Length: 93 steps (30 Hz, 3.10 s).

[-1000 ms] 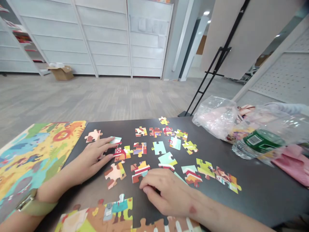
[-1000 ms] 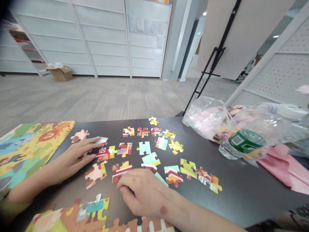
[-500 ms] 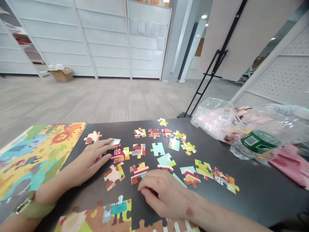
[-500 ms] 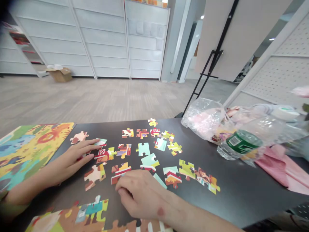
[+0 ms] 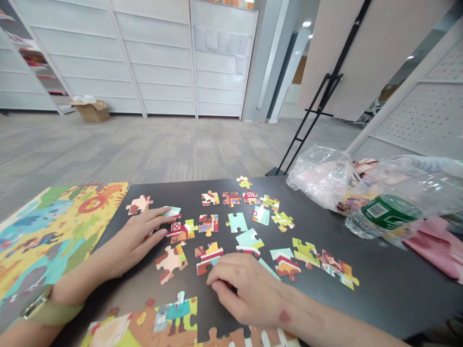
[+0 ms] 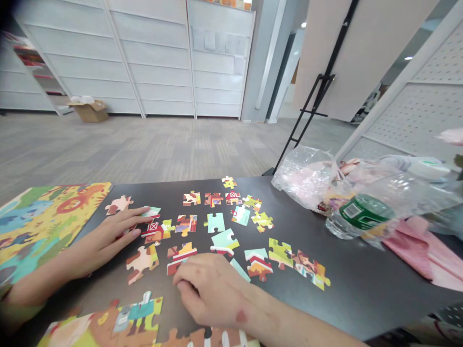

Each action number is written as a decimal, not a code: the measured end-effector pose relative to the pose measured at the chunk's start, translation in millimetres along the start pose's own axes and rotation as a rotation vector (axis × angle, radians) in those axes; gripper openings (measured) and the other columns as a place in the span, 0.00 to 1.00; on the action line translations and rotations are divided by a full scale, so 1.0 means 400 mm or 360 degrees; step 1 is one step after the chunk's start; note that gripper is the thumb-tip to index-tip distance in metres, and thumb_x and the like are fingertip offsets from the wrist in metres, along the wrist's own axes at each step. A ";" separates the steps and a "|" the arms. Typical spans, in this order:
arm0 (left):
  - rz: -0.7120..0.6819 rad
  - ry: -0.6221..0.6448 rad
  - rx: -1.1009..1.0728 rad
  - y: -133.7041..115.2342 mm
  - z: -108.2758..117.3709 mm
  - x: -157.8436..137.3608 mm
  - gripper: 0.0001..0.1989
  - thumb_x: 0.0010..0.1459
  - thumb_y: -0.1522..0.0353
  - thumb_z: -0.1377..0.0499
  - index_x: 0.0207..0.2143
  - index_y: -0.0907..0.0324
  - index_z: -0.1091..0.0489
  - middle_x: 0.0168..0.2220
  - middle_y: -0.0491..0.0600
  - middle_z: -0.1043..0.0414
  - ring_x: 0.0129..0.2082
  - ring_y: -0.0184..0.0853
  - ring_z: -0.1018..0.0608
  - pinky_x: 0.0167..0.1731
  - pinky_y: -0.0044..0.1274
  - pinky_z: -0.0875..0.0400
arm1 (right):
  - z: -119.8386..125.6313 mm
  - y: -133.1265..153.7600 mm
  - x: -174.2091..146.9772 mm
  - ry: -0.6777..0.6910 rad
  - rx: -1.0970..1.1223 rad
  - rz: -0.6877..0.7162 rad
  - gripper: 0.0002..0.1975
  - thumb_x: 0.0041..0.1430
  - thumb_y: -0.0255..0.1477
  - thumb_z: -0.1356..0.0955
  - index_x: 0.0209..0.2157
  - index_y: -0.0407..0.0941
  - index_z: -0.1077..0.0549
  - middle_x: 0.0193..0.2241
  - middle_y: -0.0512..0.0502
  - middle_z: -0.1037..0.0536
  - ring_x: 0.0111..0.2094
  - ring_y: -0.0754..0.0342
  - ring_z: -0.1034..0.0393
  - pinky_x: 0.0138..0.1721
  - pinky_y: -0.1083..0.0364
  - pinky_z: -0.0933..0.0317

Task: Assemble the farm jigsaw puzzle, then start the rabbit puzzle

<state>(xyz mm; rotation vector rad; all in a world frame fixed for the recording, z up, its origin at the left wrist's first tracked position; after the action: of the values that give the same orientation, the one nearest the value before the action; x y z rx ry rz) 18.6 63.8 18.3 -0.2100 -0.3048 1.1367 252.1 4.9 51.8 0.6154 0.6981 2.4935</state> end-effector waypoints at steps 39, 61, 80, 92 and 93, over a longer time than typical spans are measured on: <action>-0.0018 0.0028 0.0004 0.006 -0.003 0.002 0.24 0.72 0.51 0.53 0.63 0.46 0.32 0.69 0.48 0.40 0.68 0.48 0.35 0.65 0.41 0.38 | -0.090 0.072 -0.042 0.0377 -0.0525 0.0448 0.10 0.66 0.31 0.34 0.28 0.46 0.32 0.22 0.55 0.26 0.22 0.57 0.38 0.24 0.54 0.53; -0.0013 0.0005 0.0009 0.028 -0.016 -0.003 0.24 0.71 0.50 0.50 0.64 0.44 0.34 0.70 0.46 0.40 0.68 0.49 0.36 0.65 0.41 0.38 | -0.089 0.062 -0.038 0.0488 -0.0465 0.0358 0.10 0.66 0.30 0.34 0.29 0.46 0.33 0.25 0.56 0.24 0.26 0.58 0.34 0.26 0.55 0.48; -0.0038 0.0012 0.0016 0.007 -0.008 0.000 0.24 0.71 0.52 0.51 0.64 0.46 0.34 0.69 0.49 0.40 0.68 0.49 0.36 0.64 0.42 0.37 | -0.069 0.060 -0.032 0.0385 -0.0305 0.0231 0.05 0.62 0.26 0.36 0.32 0.46 0.29 0.24 0.53 0.27 0.25 0.56 0.37 0.27 0.54 0.45; -0.0019 0.0041 -0.0008 -0.019 0.006 0.000 0.21 0.73 0.58 0.52 0.63 0.51 0.34 0.69 0.54 0.40 0.68 0.48 0.37 0.65 0.44 0.39 | 0.005 -0.006 -0.016 -0.0029 -0.0192 -0.0341 0.15 0.63 0.21 0.36 0.49 0.45 0.25 0.48 0.41 0.24 0.48 0.45 0.34 0.50 0.43 0.36; -0.0020 0.0042 -0.0013 -0.021 0.007 0.000 0.21 0.73 0.58 0.52 0.63 0.51 0.33 0.69 0.54 0.40 0.68 0.48 0.37 0.65 0.45 0.39 | 0.008 -0.009 -0.016 -0.0054 -0.0204 -0.0347 0.15 0.63 0.21 0.36 0.48 0.45 0.24 0.47 0.41 0.24 0.47 0.45 0.33 0.50 0.43 0.36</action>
<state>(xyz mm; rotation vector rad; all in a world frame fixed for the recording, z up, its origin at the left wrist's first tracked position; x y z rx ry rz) 24.8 60.4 23.5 -0.2299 -0.2872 1.1194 260.1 5.3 50.3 0.5048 0.5555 2.2996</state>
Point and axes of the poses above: each hand's wrist, its own x-axis towards the middle knuckle, its own z-axis out of the back of the hand, y = z × x, the point moved 8 cm from there along x, towards the middle knuckle
